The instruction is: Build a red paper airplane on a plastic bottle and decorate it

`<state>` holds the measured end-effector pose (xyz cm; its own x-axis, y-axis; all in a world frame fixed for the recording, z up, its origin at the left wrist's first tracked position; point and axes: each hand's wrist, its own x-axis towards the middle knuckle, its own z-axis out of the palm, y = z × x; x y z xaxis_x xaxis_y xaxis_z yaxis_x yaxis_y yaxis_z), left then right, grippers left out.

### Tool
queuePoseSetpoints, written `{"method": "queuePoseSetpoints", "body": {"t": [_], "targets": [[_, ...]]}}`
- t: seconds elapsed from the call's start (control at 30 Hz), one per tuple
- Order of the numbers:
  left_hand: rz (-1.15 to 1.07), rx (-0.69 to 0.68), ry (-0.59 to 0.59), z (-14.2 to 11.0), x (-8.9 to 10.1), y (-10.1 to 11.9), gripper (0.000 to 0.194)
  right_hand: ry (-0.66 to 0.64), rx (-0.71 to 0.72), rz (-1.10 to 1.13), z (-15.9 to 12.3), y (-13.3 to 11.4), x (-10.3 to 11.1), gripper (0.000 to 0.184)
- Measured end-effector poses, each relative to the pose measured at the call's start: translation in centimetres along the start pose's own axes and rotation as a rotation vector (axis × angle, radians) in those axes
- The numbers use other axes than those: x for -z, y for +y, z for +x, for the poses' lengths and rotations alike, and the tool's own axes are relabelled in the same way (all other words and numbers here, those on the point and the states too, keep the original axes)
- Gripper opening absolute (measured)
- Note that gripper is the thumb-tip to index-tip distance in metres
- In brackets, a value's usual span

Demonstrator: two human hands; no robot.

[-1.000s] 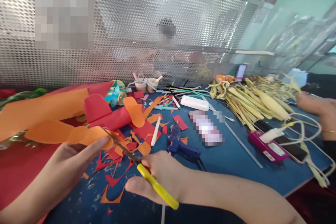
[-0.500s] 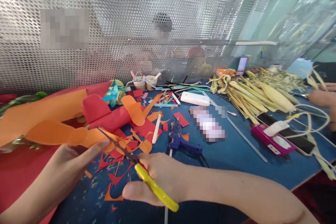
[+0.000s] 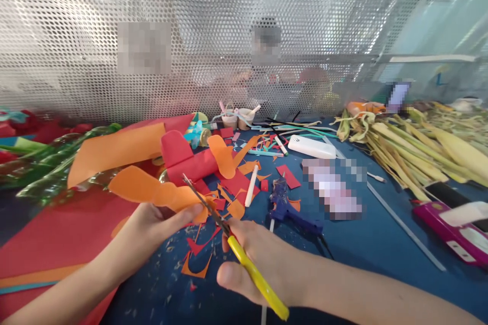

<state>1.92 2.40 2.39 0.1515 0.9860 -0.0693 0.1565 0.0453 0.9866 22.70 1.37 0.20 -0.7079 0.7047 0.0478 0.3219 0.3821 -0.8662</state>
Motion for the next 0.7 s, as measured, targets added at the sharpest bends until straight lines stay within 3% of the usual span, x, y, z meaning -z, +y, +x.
{"method": "queuePoseSetpoints", "body": {"t": [0.37, 0.7], "targets": [[0.003, -0.038, -0.012, -0.04, -0.12, -0.09, 0.014, -0.025, 0.018, 0.017, -0.02, 0.48, -0.22, 0.078], [-0.004, 0.000, -0.021, -0.21, -0.16, 0.14, 0.020, -0.032, 0.014, 0.019, -0.13, 0.37, -0.07, 0.077]]}}
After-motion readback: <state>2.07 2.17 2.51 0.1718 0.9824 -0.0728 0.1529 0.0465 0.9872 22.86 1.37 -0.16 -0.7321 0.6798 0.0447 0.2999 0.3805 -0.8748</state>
